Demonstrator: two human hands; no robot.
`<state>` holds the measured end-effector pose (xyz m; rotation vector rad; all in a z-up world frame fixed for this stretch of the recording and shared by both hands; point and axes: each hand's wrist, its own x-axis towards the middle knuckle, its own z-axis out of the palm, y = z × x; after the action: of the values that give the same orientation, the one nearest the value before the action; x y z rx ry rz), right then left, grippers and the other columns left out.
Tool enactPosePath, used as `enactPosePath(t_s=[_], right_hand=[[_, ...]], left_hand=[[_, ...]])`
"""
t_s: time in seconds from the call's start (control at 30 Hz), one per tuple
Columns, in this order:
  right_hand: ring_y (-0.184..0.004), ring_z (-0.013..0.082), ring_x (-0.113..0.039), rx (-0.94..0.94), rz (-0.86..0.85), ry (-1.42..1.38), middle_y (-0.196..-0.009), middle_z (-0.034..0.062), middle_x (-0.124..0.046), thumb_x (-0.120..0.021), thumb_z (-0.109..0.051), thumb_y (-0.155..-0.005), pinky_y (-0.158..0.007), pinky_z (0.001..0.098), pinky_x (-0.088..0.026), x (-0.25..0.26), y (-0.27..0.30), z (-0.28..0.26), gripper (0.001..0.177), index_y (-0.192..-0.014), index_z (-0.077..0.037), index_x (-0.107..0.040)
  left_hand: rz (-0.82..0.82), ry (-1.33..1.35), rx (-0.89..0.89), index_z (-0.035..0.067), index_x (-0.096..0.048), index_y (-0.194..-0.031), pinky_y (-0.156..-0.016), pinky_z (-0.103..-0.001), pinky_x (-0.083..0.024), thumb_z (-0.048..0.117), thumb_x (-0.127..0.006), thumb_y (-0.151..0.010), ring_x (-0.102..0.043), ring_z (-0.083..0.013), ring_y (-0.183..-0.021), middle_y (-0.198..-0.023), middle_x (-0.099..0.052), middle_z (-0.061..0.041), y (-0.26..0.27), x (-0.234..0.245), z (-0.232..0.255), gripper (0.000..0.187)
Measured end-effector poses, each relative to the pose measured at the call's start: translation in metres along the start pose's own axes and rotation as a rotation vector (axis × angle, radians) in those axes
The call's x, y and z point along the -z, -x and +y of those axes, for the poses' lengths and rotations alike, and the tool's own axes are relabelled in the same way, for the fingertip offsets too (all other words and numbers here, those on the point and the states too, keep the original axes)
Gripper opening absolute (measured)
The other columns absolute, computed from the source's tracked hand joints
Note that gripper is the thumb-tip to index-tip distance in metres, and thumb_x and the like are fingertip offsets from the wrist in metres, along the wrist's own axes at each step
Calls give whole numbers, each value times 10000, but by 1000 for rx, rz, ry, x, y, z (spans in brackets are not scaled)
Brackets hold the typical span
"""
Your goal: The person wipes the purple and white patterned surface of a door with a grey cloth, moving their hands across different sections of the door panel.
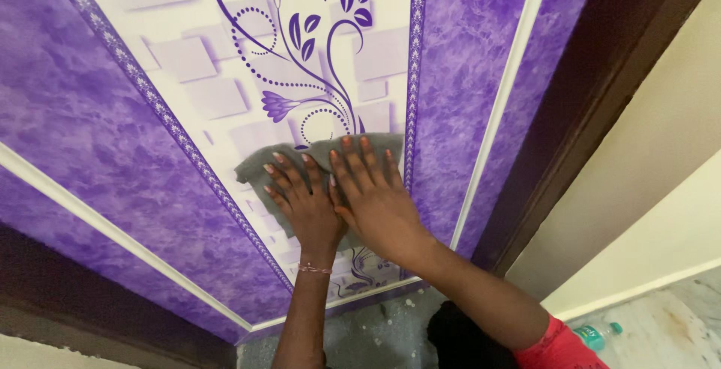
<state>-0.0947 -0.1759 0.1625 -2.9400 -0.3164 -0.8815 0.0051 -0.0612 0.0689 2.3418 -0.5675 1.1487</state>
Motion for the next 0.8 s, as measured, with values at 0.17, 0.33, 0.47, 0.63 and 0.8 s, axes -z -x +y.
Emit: enactPosePath(t_s=[0.17, 0.33, 0.47, 0.63, 0.8], right_hand=[[-1575, 361, -139, 63, 180, -98, -1692, 159, -197, -548, -346, -1006, -1255, 581, -138, -3, -20, -5, 707, -1609, -83, -288], [-1578, 260, -209, 230, 94, -70, -1693, 75, -277, -542, -251, -985, -1258, 536, -153, -15, -30, -9, 676, -1614, -129, -325], [-1572, 233, -237, 298, 6, -44, -1679, 45, -304, -537, -228, -957, -1261, 504, -172, -17, -26, -3, 676, -1598, -133, -345], [-1574, 275, -223, 179, 97, -16, -1694, 86, -256, -528, -277, -977, -1268, 535, -178, -6, -19, 7, 673, -1601, -117, -338], [-1516, 450, -135, -116, 66, 130, -1634, 280, -141, -523, -346, -966, -1098, 761, -163, 4, -5, 14, 732, -1557, -9, -253]], left_hand=[[85, -104, -25, 113, -262, -1654, -1226, -732, -8, 333, -545, -1080, 27, -593, -1542, -1664, -25, -383, -8, 13, -17, 676], [-42, -162, 112, 22, -208, -1642, -1208, -748, 3, 254, -570, -976, 59, -637, -1514, -1634, 3, -437, 6, 11, -14, 793], [14, 0, 89, -121, -132, -1592, -1182, -777, 15, 278, -575, -951, 73, -669, -1482, -1594, 0, -473, 13, 7, -1, 875], [42, 42, 85, -18, -168, -1629, -1203, -755, 19, 238, -540, -986, 72, -621, -1526, -1639, -5, -433, 4, 17, 14, 786], [48, -10, -87, 186, -266, -1650, -1219, -698, -1, 264, -537, -1028, 8, -502, -1564, -1691, -62, -298, -9, 8, 33, 683]])
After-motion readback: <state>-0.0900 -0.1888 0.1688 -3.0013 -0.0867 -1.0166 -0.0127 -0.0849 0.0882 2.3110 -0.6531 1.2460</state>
